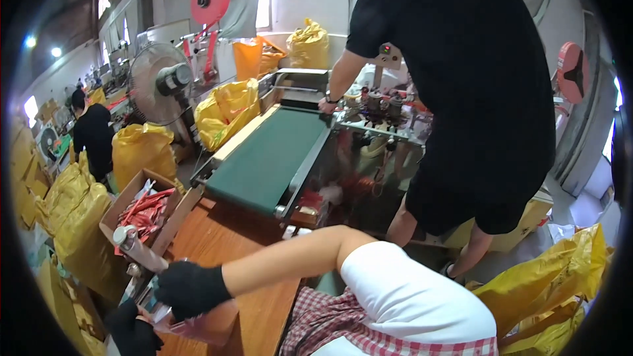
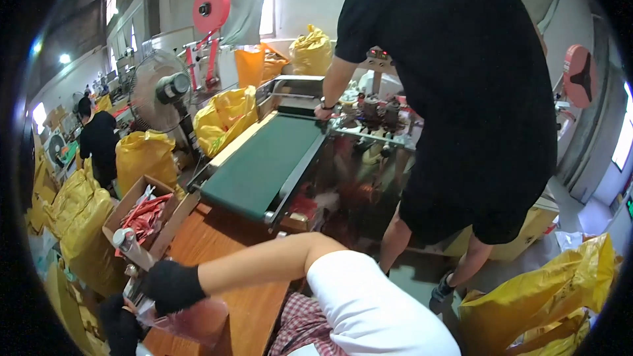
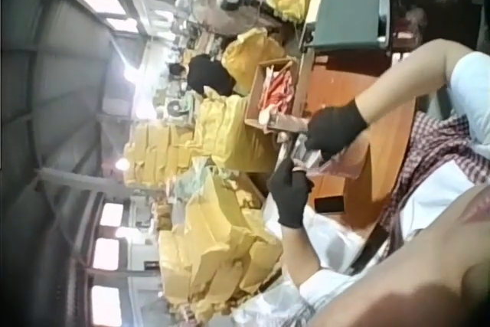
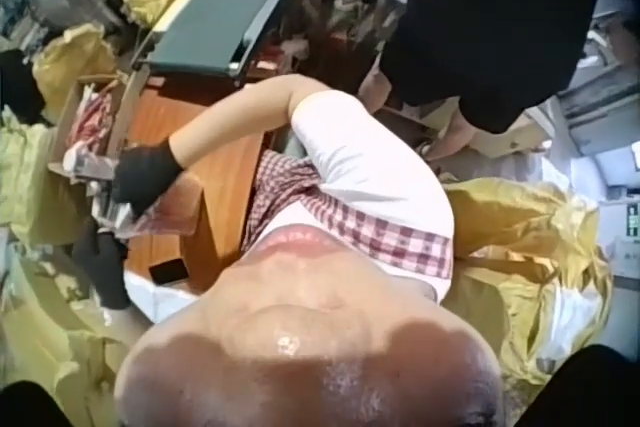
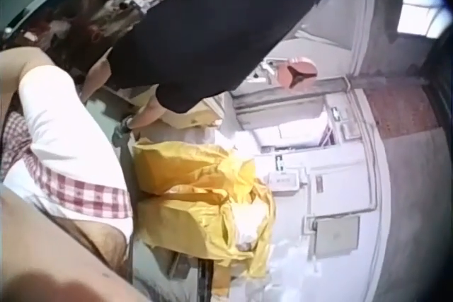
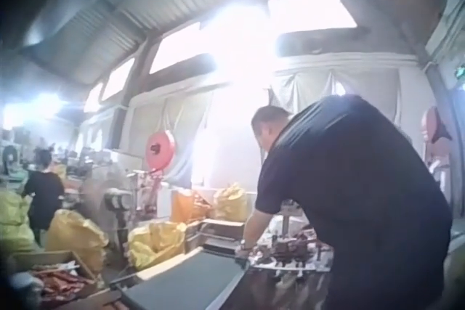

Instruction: Bundling incense sticks and sealing them in plastic bags using a heat sealer.

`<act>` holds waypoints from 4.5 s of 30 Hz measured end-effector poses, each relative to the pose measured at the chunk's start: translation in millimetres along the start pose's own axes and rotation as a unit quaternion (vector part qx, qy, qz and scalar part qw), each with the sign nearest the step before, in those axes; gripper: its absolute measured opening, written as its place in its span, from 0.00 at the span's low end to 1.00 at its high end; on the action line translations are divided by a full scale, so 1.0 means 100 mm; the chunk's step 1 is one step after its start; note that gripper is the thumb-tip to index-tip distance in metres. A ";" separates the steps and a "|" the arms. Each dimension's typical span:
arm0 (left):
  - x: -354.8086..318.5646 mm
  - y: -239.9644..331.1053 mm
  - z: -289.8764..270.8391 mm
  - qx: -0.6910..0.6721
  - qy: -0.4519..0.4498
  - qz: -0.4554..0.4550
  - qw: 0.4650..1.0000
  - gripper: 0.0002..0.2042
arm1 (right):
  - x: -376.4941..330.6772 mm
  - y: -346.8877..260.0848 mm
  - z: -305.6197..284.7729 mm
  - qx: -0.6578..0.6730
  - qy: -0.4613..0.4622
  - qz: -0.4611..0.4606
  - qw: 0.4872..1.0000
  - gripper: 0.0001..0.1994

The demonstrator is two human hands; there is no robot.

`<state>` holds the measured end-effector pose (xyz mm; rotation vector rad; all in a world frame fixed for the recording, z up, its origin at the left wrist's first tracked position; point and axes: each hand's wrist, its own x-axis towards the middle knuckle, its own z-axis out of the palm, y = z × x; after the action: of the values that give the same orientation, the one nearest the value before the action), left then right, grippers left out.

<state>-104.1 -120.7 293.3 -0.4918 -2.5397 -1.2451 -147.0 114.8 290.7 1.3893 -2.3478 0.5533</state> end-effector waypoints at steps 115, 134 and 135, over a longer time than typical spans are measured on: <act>-0.72 -2.76 0.02 0.249 0.167 -0.317 0.900 0.40 | 0.55 1.43 2.59 0.184 0.258 0.279 0.906 0.29; -1.30 -1.32 1.43 0.260 0.014 -0.257 0.931 0.44 | 2.10 1.49 1.60 0.026 -0.096 0.098 0.990 0.34; -1.29 -1.33 1.43 0.254 0.004 -0.261 0.931 0.44 | 2.18 1.53 1.56 0.023 -0.095 0.095 0.991 0.34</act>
<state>-55.3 -105.6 64.8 0.3220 -2.9339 -0.6457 -397.8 -58.3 240.3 1.2970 -2.6553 0.5528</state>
